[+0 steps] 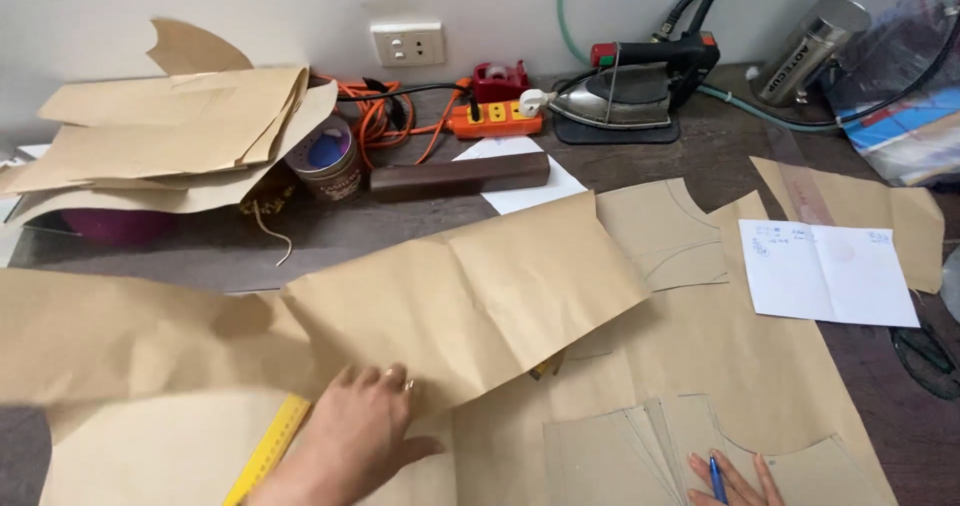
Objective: The person traces a garment pattern onto a large sheet of paper using a blue pen. They position a paper pattern piece on the sheet, trace its outline, and then use a curved ruler to draw smooth lines along the pattern's edges.
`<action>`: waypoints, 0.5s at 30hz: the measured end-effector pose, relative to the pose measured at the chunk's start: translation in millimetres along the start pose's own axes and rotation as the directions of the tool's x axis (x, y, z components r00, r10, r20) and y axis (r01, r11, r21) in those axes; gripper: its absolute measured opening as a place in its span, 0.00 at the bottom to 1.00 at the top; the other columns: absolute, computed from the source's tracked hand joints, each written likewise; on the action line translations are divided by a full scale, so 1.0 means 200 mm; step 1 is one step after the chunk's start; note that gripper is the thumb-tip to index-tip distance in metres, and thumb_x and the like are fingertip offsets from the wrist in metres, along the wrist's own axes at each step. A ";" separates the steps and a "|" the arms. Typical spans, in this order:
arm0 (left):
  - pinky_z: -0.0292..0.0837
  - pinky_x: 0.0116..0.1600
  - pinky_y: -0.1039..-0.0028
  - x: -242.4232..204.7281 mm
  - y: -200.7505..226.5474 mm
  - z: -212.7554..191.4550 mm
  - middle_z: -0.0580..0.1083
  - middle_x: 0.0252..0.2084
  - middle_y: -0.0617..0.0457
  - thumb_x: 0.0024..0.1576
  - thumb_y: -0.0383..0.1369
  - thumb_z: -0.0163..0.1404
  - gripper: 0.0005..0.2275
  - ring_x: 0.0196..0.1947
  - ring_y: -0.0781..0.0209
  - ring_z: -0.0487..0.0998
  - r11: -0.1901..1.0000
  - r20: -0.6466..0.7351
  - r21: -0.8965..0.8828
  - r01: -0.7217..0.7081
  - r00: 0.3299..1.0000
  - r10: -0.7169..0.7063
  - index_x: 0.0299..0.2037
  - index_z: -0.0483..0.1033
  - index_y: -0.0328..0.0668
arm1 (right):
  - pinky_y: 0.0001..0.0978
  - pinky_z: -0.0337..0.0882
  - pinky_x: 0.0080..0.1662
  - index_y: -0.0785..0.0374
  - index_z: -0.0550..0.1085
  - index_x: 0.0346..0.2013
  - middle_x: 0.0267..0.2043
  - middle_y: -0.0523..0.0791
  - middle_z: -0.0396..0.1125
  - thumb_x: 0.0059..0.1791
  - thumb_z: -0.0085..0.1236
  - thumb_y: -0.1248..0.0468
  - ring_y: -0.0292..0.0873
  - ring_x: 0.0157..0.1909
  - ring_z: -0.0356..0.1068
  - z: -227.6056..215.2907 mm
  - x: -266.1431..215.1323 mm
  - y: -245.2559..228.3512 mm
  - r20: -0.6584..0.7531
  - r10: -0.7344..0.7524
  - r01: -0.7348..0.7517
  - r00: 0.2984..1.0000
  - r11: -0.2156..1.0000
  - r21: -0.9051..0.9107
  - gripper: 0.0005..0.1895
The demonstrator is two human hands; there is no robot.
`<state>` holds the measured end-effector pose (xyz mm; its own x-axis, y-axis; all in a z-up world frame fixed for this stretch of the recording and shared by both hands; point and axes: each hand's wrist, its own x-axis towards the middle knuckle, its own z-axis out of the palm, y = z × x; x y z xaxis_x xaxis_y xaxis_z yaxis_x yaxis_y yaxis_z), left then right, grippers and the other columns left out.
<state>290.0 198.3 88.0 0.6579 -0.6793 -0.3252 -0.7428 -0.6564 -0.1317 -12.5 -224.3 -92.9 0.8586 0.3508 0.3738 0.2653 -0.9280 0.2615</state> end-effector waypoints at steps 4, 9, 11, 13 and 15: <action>0.71 0.43 0.57 0.17 -0.08 -0.38 0.71 0.40 0.49 0.52 0.56 0.50 0.22 0.38 0.46 0.74 0.998 -0.219 0.002 -0.063 0.974 0.062 0.45 0.69 0.50 | 0.58 0.44 0.69 0.41 0.60 0.57 0.71 0.40 0.49 0.48 0.39 0.43 0.41 0.74 0.46 -0.08 0.01 -0.01 0.111 0.077 -0.100 0.991 0.971 0.217 0.24; 0.72 0.38 0.60 0.72 -0.22 -0.62 0.74 0.35 0.48 0.51 0.49 0.53 0.16 0.33 0.48 0.77 0.991 -0.532 0.117 0.064 0.847 0.008 0.36 0.76 0.46 | 0.58 0.32 0.71 0.46 0.55 0.61 0.74 0.45 0.41 0.45 0.32 0.30 0.46 0.75 0.40 -0.15 0.09 0.02 0.149 0.023 -0.069 0.989 0.948 0.312 0.38; 0.70 0.22 0.63 1.05 -0.27 -0.59 0.77 0.27 0.56 0.49 0.33 0.47 0.07 0.24 0.53 0.80 0.987 -0.524 0.116 0.111 0.851 -0.034 0.27 0.80 0.52 | 0.61 0.31 0.68 0.43 0.53 0.64 0.75 0.45 0.40 0.46 0.24 0.30 0.49 0.76 0.38 -0.13 0.04 0.06 0.194 -0.065 -0.004 0.979 0.942 0.336 0.38; 0.72 0.32 0.62 1.21 -0.28 -0.61 0.77 0.36 0.54 0.52 0.32 0.44 0.09 0.35 0.51 0.80 0.992 -0.309 0.076 0.105 0.948 -0.077 0.35 0.80 0.51 | 0.61 0.33 0.68 0.43 0.55 0.63 0.75 0.44 0.41 0.47 0.27 0.31 0.49 0.75 0.39 -0.16 0.06 0.06 0.222 -0.047 -0.031 0.974 0.941 0.336 0.36; 0.74 0.43 0.61 1.37 -0.31 -0.57 0.78 0.45 0.52 0.55 0.31 0.41 0.13 0.45 0.49 0.80 0.994 -0.074 0.044 0.100 0.993 -0.097 0.44 0.79 0.49 | 0.60 0.35 0.67 0.43 0.57 0.61 0.75 0.43 0.41 0.49 0.29 0.33 0.48 0.75 0.40 -0.20 0.09 0.05 0.258 -0.020 -0.069 0.966 0.941 0.332 0.33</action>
<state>530.4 16.0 114.3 0.7342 -0.6348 -0.2410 -0.6778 -0.7061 -0.2050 -12.6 -221.9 -48.4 0.9372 0.3252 0.1264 0.3358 -0.9389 -0.0748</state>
